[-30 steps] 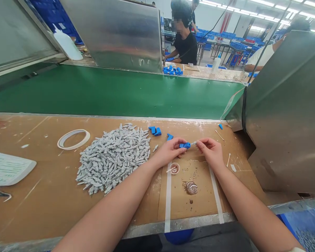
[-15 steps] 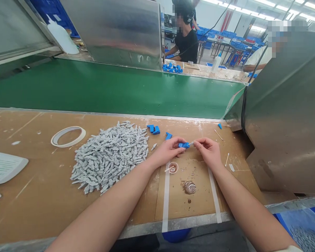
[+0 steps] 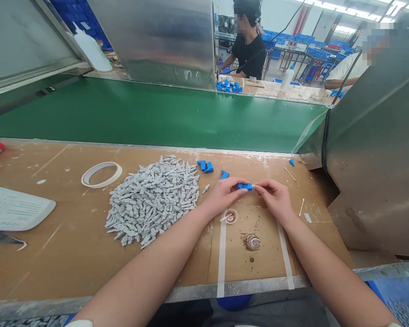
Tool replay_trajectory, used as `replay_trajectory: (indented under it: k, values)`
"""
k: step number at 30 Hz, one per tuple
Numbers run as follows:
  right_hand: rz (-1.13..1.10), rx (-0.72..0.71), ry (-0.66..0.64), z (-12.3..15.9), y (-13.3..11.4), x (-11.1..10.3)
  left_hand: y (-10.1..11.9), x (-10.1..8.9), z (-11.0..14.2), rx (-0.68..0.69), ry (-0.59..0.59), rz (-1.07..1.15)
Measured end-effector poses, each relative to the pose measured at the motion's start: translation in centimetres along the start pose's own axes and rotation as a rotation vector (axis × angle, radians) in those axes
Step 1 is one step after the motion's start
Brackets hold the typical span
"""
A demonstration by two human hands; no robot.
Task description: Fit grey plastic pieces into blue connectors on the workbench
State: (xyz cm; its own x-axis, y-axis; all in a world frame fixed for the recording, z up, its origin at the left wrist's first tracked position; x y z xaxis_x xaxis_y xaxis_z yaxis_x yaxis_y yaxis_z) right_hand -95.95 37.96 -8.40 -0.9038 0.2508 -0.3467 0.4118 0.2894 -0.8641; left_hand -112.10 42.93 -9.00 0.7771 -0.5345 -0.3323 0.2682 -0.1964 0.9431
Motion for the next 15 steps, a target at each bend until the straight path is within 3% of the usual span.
replay_trajectory:
  k: [8, 12, 15]
  values:
    - [-0.107, 0.01, 0.028, -0.6, -0.3, 0.2, 0.9, -1.0, -0.1, 0.082, 0.05, -0.106]
    - [-0.099, 0.087, 0.181, -1.6, 2.0, -2.3, 3.1, -3.9, 0.6, 0.2, 0.235, -0.501]
    - [-0.034, 0.199, 0.188, -1.9, 4.9, -3.2, 3.2, -3.9, 0.5, 0.198, 0.241, -0.859]
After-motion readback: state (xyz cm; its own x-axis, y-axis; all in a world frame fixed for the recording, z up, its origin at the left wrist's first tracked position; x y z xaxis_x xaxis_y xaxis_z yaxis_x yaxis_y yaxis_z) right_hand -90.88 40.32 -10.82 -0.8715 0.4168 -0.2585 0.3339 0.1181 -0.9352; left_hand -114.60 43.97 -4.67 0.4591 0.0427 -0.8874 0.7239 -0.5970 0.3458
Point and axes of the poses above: each hand's wrist, its own z-axis away from the middle knuckle, its own x-axis out of the palm, y = z × x, the point moved 10 cm from there along -z, towards the middle knuckle, and after that the axes turned 7 degrees about -x, right-handed, at the moved point
